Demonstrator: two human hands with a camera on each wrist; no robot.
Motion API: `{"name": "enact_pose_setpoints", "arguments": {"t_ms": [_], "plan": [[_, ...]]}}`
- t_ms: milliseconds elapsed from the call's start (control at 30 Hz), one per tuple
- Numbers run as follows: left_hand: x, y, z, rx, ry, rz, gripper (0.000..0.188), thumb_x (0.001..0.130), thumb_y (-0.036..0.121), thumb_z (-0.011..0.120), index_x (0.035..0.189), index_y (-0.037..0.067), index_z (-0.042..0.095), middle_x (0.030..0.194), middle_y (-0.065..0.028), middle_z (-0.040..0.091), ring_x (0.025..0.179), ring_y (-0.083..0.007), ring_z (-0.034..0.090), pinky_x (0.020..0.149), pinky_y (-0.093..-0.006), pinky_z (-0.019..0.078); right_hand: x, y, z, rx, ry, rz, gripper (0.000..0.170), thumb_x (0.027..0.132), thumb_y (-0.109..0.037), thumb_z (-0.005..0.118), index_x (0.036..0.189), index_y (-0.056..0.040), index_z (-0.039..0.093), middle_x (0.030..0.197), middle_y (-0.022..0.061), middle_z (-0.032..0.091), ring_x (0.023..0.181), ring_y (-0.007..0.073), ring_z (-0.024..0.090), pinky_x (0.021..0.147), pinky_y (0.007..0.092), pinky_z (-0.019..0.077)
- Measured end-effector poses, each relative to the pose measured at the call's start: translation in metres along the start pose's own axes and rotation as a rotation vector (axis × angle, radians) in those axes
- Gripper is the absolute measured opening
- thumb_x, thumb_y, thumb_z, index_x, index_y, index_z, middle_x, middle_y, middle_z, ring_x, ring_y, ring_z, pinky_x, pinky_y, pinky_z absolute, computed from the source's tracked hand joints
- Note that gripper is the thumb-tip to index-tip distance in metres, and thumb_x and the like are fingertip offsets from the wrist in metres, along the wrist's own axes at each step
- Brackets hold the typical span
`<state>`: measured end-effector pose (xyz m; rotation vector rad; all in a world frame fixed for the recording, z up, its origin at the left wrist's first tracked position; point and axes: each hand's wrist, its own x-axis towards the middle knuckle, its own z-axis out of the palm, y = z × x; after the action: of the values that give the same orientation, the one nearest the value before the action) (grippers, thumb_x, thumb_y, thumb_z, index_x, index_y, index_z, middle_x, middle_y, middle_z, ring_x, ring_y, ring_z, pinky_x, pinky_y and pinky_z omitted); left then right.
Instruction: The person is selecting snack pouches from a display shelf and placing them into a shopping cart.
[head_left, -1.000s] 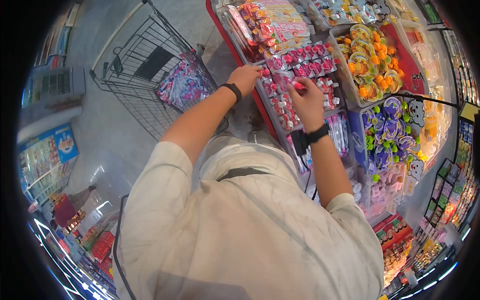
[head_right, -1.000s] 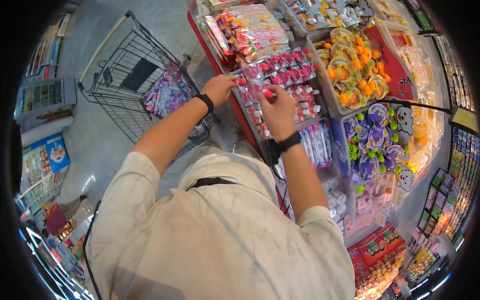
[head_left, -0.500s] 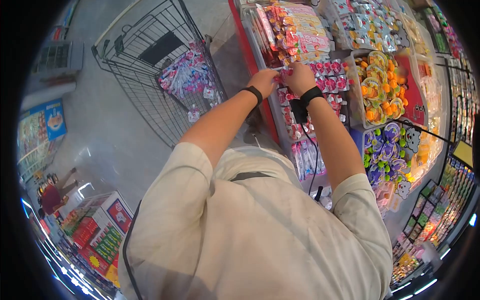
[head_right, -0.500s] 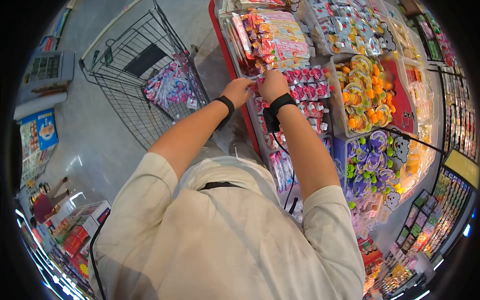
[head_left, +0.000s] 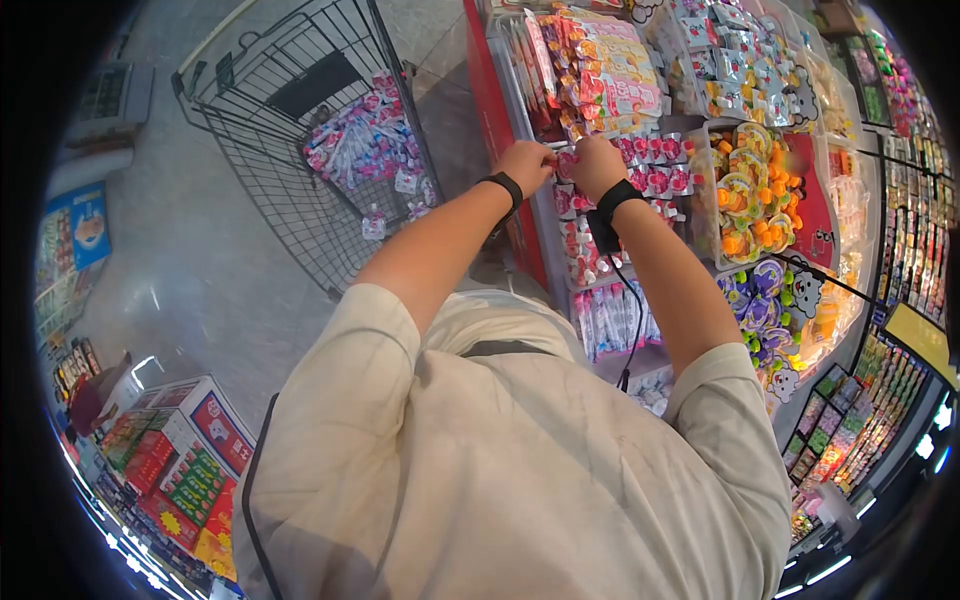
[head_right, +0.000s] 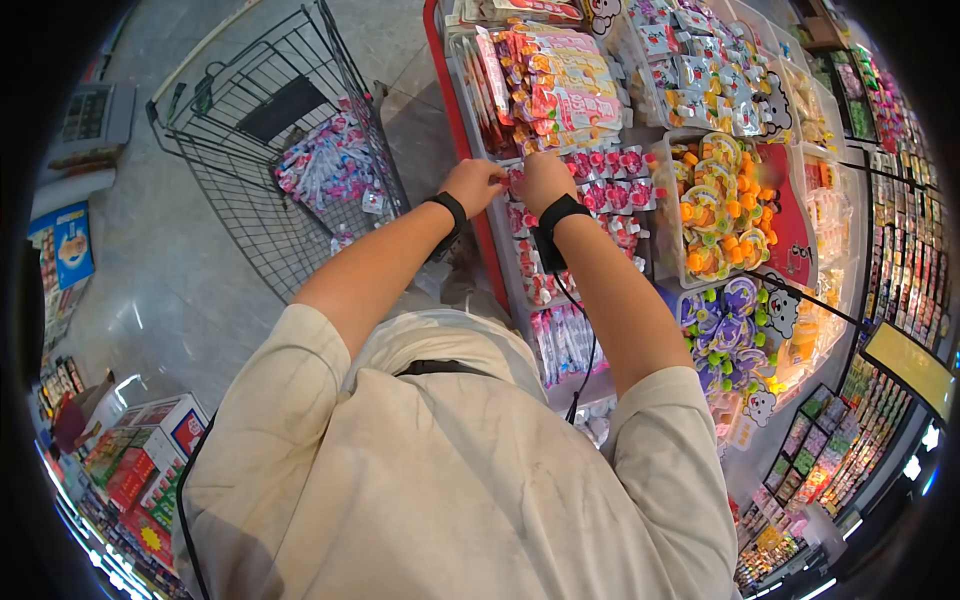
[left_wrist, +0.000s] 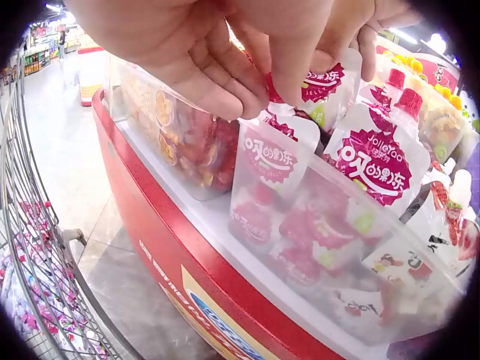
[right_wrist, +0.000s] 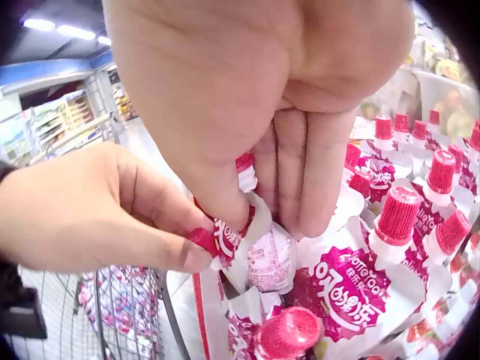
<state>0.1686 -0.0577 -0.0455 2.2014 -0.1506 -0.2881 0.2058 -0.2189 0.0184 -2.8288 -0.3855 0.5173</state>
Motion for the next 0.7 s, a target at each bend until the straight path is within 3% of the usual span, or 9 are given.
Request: {"name": "enact_pose_setpoints", "arguments": {"t_ms": [100,433,533,600,700], "plan": [[0.001,0.002,-0.002,-0.032,-0.017,-0.03,0.026,0.08,0.014,0.074,0.105,0.006,0.075,0.097,-0.0171,0.073,0.092,-0.0324,0.071,0.085,-0.04,0.0557,0.002,-0.002,0.003,-0.047,-0.007,-0.032,0.023,0.078,-0.019,0.076,0.087,0.0026,0.072,0.089,0.0263,0.07,0.088,0.0413,0.069,0.079,0.0465,0.0573],[-0.002,0.007,0.004,0.014,0.02,-0.014,0.019,0.081,0.01,0.074,0.099,0.006,0.074,0.097,-0.0161,0.073,0.093,-0.0319,0.071,0.084,-0.041,0.0551,0.007,-0.016,0.019,-0.125,0.047,0.114,0.016,0.08,-0.016,0.074,0.088,-0.0012,0.074,0.093,0.022,0.072,0.089,0.038,0.071,0.079,0.0453,0.0582],[-0.003,0.007,0.009,-0.036,0.072,0.004,0.024,0.081,0.011,0.072,0.105,0.008,0.073,0.099,-0.0145,0.072,0.095,-0.0327,0.069,0.086,-0.0406,0.0541,-0.001,-0.013,0.005,-0.105,-0.025,0.1,0.022,0.083,-0.021,0.072,0.092,-0.0004,0.073,0.094,0.0226,0.071,0.09,0.0385,0.071,0.08,0.0457,0.0577],[-0.005,0.008,0.008,-0.077,0.047,0.065,0.037,0.082,0.013,0.071,0.119,0.012,0.067,0.105,-0.0131,0.067,0.1,-0.0324,0.065,0.088,-0.0406,0.0527,-0.01,-0.007,0.0,-0.078,-0.071,0.109,0.03,0.082,-0.027,0.074,0.094,0.0011,0.071,0.096,0.0249,0.07,0.091,0.04,0.07,0.081,0.0472,0.0567],[-0.007,0.018,0.007,-0.044,0.055,0.099,0.05,0.081,0.016,0.074,0.129,0.015,0.061,0.112,-0.0113,0.063,0.105,-0.0315,0.063,0.09,-0.0408,0.052,-0.034,-0.002,-0.021,-0.017,-0.069,0.125,0.028,0.085,-0.026,0.07,0.089,0.001,0.072,0.092,0.0236,0.071,0.09,0.0389,0.07,0.08,0.0468,0.0566]]}}
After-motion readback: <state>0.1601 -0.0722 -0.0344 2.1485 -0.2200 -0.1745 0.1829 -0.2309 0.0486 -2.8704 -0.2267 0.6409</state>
